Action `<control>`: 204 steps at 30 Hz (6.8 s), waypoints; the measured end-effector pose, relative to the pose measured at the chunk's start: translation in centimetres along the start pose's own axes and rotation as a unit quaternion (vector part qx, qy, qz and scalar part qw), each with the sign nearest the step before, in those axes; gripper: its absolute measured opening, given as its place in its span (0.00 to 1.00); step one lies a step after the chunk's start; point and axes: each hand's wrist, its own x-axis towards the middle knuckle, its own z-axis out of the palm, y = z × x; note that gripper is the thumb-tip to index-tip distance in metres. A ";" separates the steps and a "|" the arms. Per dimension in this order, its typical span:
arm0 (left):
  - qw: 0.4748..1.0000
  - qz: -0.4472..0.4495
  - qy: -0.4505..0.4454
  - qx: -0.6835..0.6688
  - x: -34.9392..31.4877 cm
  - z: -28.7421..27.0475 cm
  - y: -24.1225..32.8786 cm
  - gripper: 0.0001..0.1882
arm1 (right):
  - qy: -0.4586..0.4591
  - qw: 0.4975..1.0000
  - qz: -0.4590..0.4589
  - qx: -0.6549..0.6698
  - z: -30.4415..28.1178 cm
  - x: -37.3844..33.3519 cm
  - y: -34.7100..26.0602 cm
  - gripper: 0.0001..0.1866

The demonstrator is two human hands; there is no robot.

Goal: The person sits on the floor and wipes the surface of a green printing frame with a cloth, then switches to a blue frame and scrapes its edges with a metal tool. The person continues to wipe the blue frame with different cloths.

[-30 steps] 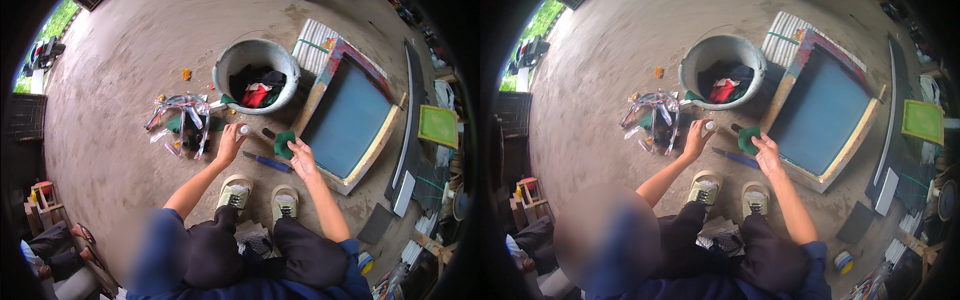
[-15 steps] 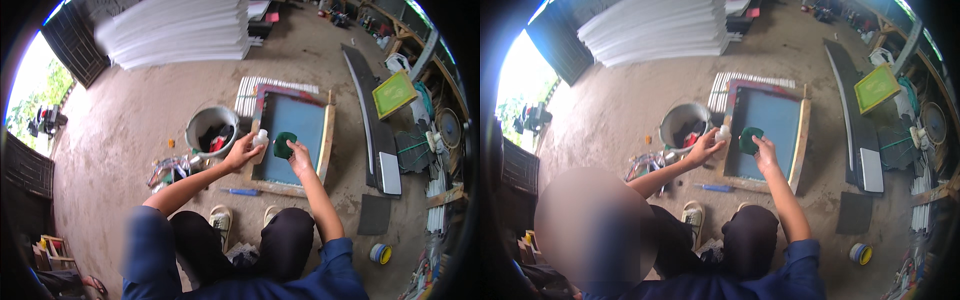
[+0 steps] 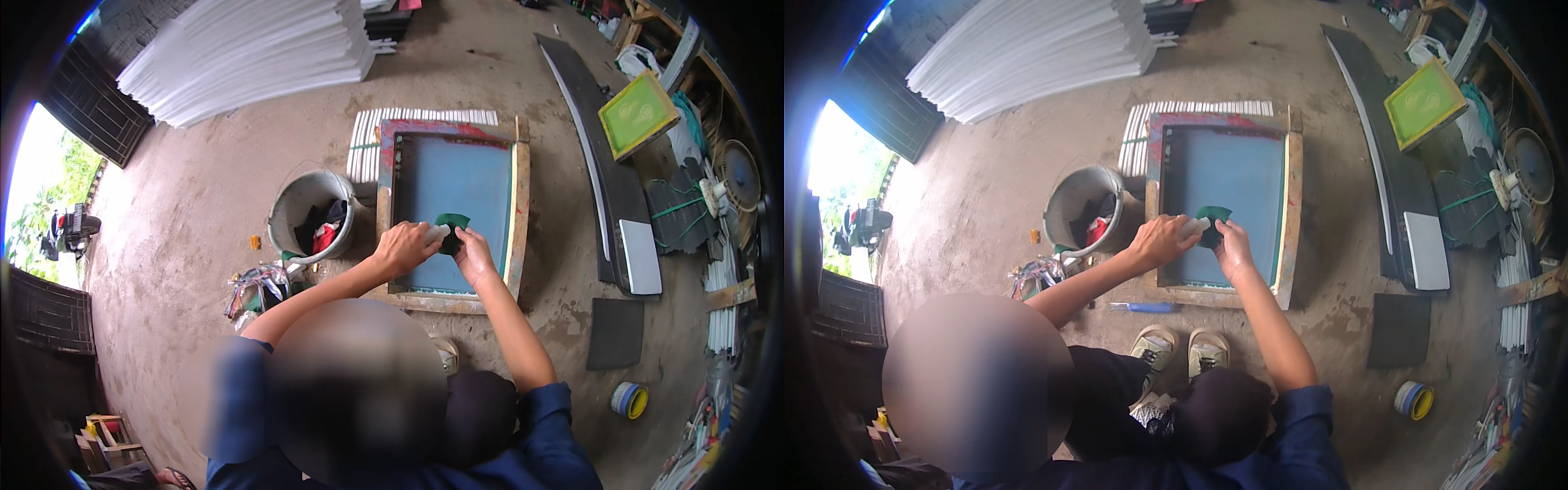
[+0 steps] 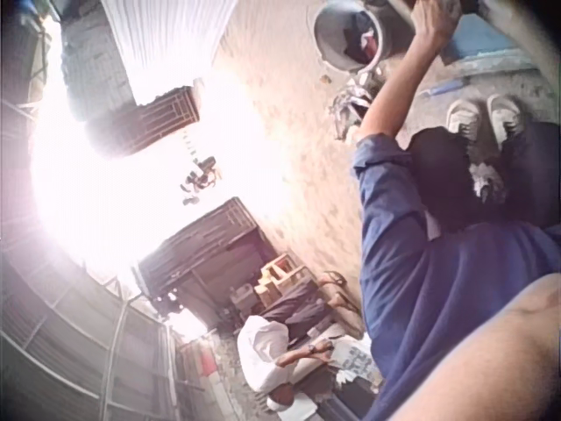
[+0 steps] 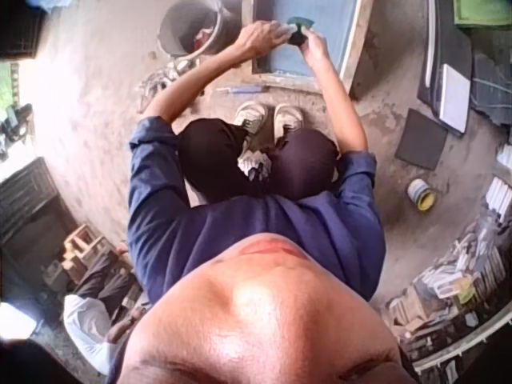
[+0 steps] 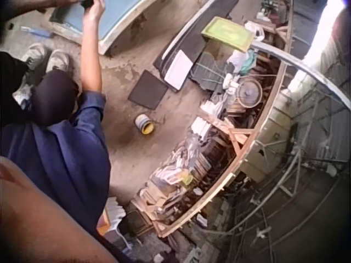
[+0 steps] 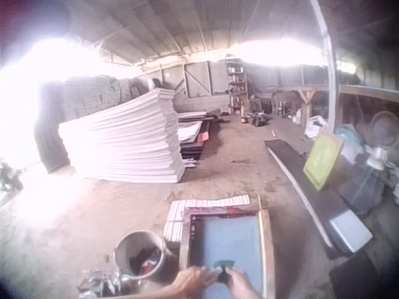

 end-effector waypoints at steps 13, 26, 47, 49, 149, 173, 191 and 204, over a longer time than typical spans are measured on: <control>0.977 0.028 0.110 -0.179 -1.6 8.2 -8.6 0.20 | 0.023 0.998 0.052 -0.005 -2.7 5.2 5.5 0.14; 0.885 -0.151 0.249 -0.364 -15.1 14.9 -14.9 0.22 | 0.011 0.994 0.093 -0.051 -2.6 4.8 7.6 0.15; 0.976 -0.025 0.209 -0.057 -1.0 11.7 -11.7 0.42 | 0.299 0.574 -0.397 -0.651 -7.1 16.6 -7.2 0.12; 0.977 -0.032 0.203 -0.052 -0.1 12.8 -11.5 0.42 | 0.266 0.541 -0.451 -0.659 -8.0 18.8 -6.9 0.15; 0.914 -0.176 0.263 -0.254 1.2 15.5 -12.6 0.41 | 0.202 0.479 -0.384 -0.763 -7.4 15.6 3.2 0.32; 0.898 -0.166 0.261 -0.314 1.0 15.5 -12.5 0.36 | 0.070 0.393 -0.472 -0.786 -7.5 18.8 -0.9 0.32; 0.883 -0.184 0.252 -0.352 0.9 15.3 -12.5 0.33 | 0.156 0.436 -0.247 -0.851 -11.5 9.3 7.5 0.40; 0.895 -0.145 0.294 -0.302 1.1 15.9 -12.9 0.31 | 0.395 0.521 -0.121 -0.747 -8.4 9.7 11.0 0.41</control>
